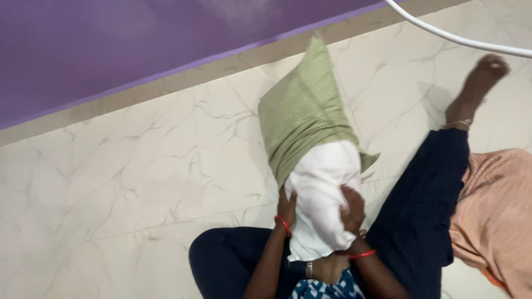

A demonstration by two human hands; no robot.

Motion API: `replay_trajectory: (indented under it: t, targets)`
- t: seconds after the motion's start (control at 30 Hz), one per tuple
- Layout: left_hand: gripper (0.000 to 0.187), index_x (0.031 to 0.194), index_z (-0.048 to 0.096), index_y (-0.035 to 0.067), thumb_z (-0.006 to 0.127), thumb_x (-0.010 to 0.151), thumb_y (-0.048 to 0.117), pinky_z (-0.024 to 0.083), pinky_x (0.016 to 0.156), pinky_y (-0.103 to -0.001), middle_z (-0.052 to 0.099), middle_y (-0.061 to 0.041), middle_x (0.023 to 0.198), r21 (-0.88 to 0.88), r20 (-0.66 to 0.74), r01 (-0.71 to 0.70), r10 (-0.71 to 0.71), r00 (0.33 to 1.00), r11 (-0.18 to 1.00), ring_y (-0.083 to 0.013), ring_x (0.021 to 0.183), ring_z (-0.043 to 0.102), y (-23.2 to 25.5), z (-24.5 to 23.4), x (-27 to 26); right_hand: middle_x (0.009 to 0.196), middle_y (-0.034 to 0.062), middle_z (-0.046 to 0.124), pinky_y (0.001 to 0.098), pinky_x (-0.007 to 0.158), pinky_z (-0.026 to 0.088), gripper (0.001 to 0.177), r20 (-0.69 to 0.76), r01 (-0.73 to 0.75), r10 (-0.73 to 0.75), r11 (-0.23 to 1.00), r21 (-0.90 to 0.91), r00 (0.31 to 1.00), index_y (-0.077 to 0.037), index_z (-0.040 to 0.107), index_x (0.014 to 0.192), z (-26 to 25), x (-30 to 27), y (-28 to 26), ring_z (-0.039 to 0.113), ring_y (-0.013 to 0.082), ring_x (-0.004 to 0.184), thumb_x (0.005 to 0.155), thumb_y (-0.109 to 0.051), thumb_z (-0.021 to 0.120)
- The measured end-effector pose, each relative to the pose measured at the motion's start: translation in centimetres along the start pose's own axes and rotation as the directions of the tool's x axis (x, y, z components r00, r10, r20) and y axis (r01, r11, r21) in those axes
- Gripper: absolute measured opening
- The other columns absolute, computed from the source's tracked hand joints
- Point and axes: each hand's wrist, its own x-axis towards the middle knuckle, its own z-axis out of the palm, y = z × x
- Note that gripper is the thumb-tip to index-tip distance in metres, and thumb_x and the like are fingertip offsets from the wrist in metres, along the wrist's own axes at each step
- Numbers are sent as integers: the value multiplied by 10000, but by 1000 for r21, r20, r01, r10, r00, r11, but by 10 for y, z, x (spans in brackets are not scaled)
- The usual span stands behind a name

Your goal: The person sits on the floor and folds a peach-colored pillowcase, then removes a green pillowcase from a white pillow and folds it. Finally, the person places a patterned pillow on top of the folded green pillowcase.

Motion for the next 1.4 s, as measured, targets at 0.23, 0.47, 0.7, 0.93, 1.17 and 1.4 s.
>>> replay_trajectory:
  t: [0.23,0.47,0.7,0.93,1.17,1.4]
  targets:
    - [950,1578,290,55,645,871,579,423,1117,-400,533,-220,1466,-42,-22,416,-417,909,908,-348,1325,549,-18,8,-16,1241,146,709,423,996,489,430,49,-537,556,772,341,830,-1,631,1297,0,-12,73,666,277,1139,938,-232,585]
    - [645,1201,688,-82,851,774,374,558,889,-368,752,-169,1106,-331,-50,314,-349,936,890,-266,973,699,36,-55,0,1222,151,719,378,918,530,463,491,-804,638,452,385,594,1,602,1342,0,-27,80,690,247,1058,981,-286,565]
    - [411,1103,760,-43,861,738,118,584,832,-337,805,-155,1012,192,-40,-25,34,999,981,-213,900,764,139,-136,-95,1205,148,728,415,944,533,432,845,-311,440,884,-349,302,-70,657,1271,31,-74,33,693,313,1076,919,-321,643]
    - [647,1350,680,34,844,739,172,587,795,-399,772,-217,1048,272,40,-191,187,981,943,-349,920,756,182,-83,-166,1243,116,720,427,970,545,506,838,-37,528,848,-528,140,-162,651,1311,-21,-23,-10,690,330,1127,882,-427,692]
    - [962,1531,408,-4,898,732,208,563,801,-442,701,-258,1022,278,119,-263,239,964,924,-391,924,711,209,-58,-163,1610,164,403,476,1086,397,670,625,-354,273,935,6,732,-175,461,1528,-133,68,-126,418,369,1418,925,-440,583]
    - [666,1440,528,10,802,849,150,565,768,-451,721,-215,1038,269,141,-269,238,961,925,-393,932,707,182,-23,-181,1629,342,39,618,1088,303,822,673,-58,242,957,-284,699,-267,285,1588,-84,59,-157,99,587,1471,897,-619,555]
